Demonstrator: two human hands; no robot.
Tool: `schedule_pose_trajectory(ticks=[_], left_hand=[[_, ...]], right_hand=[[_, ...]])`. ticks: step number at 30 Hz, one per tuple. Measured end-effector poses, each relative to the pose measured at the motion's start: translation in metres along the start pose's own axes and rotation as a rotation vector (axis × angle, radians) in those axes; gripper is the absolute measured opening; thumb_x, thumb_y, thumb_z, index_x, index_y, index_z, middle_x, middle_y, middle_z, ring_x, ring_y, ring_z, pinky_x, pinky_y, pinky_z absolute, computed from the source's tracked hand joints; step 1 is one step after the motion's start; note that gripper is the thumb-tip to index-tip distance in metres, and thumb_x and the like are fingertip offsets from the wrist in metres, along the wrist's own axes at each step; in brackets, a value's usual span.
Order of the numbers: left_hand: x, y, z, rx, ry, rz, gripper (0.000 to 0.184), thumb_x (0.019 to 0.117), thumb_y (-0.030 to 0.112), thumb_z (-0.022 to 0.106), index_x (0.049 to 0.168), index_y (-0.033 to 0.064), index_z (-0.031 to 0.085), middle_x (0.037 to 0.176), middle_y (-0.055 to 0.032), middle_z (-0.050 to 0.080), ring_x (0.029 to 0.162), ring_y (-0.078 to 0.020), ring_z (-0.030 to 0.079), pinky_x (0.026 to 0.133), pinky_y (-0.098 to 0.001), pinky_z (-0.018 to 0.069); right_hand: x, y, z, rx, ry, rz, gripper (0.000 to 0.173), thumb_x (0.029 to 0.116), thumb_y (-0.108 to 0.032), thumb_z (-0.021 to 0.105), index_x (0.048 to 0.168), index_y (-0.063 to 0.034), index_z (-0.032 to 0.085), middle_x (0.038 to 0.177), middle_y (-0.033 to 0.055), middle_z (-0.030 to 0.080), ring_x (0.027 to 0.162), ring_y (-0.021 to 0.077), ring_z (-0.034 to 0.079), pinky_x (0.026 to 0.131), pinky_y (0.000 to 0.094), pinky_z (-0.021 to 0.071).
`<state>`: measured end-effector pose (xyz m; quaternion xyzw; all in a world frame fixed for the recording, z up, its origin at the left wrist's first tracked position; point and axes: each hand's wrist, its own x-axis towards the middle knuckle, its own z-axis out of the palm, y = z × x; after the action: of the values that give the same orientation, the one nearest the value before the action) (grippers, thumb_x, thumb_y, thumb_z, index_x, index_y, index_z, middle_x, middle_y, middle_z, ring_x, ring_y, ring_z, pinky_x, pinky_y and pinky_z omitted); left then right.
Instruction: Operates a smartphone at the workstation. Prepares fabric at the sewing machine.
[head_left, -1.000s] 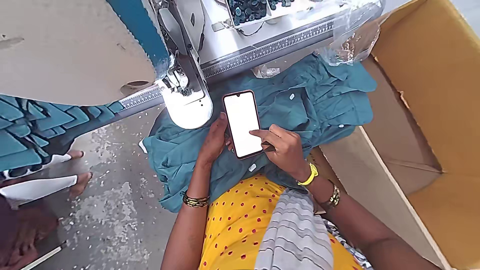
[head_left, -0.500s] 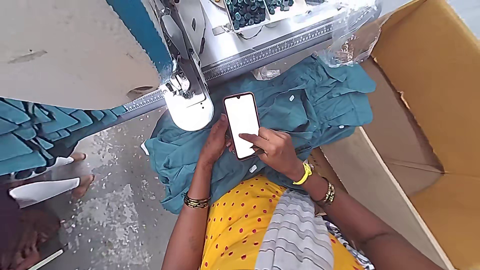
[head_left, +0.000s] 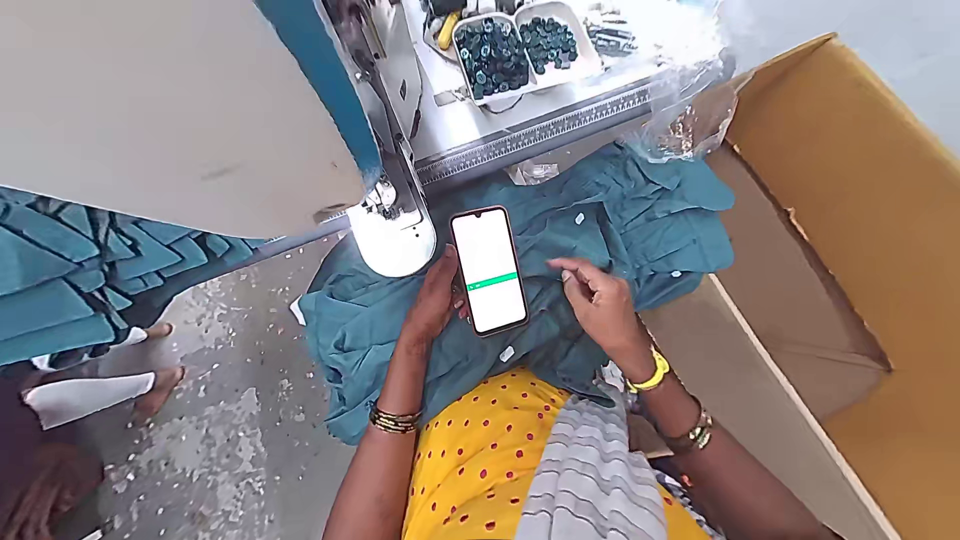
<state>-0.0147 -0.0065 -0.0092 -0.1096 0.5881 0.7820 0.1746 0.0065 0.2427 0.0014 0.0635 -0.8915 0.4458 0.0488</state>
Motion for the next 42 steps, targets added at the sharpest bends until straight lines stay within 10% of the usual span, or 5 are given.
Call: schedule_pose_trajectory(ticks=[12,18,26,34,42], left_hand=[[0.025,0.027,0.012,-0.142,0.213,-0.032,0.051,0.1121,0.044,0.025,0.102,0.0075,0.058,0.062,-0.0003,0.056,0.045,-0.0072,0.049,0.043,-0.0218,0.0457],[-0.002,0.039,-0.009,-0.197,0.365,0.114,0.023,0.1058,0.002,0.036,0.098,0.0050,0.057,0.063,0.0026,0.059,0.047,-0.0024,0.050,0.046,-0.0170,0.0448],[-0.057,0.032,-0.033,-0.644,0.350,0.027,0.046,0.1131,0.034,0.024,0.125,0.0074,0.059,0.099,-0.0087,0.074,0.063,-0.0079,0.065,0.058,-0.0197,0.0541],[-0.071,0.041,-0.017,-0.663,0.272,-0.008,0.037,0.1121,0.017,0.029,0.134,-0.0014,0.053,0.113,-0.0148,0.071,0.098,-0.0222,0.072,0.090,-0.0338,0.0590],[-0.083,0.044,-0.004,-0.083,0.093,0.313,0.051,0.1019,0.003,0.048,0.148,-0.0097,0.031,0.130,-0.0164,0.063,0.122,-0.0223,0.063,0.108,-0.0373,0.0510]], right_hand=[[0.036,-0.040,0.019,0.837,-0.437,0.519,0.026,0.1116,-0.030,0.040,0.113,-0.0118,0.058,0.059,-0.0087,0.048,0.040,-0.0014,0.032,0.038,0.0152,0.0305],[0.105,-0.045,0.033,0.516,-0.309,0.339,0.034,0.1111,-0.027,0.042,0.114,-0.0012,0.064,0.070,-0.0051,0.054,0.048,0.0005,0.037,0.047,0.0201,0.0342],[0.182,-0.038,0.086,0.382,-0.225,0.357,0.041,0.1126,-0.032,0.039,0.112,0.0019,0.062,0.076,0.0029,0.063,0.054,0.0051,0.046,0.052,0.0247,0.0395],[0.199,-0.061,0.062,-0.160,-0.297,0.258,0.055,0.1068,-0.035,0.053,0.147,0.0018,0.042,0.111,0.0266,0.068,0.103,0.0413,0.068,0.094,0.0578,0.0512],[0.174,-0.038,0.023,0.039,-0.280,0.242,0.055,0.1033,-0.034,0.062,0.143,-0.0020,0.042,0.106,0.0241,0.063,0.078,0.0331,0.059,0.068,0.0523,0.0491]])
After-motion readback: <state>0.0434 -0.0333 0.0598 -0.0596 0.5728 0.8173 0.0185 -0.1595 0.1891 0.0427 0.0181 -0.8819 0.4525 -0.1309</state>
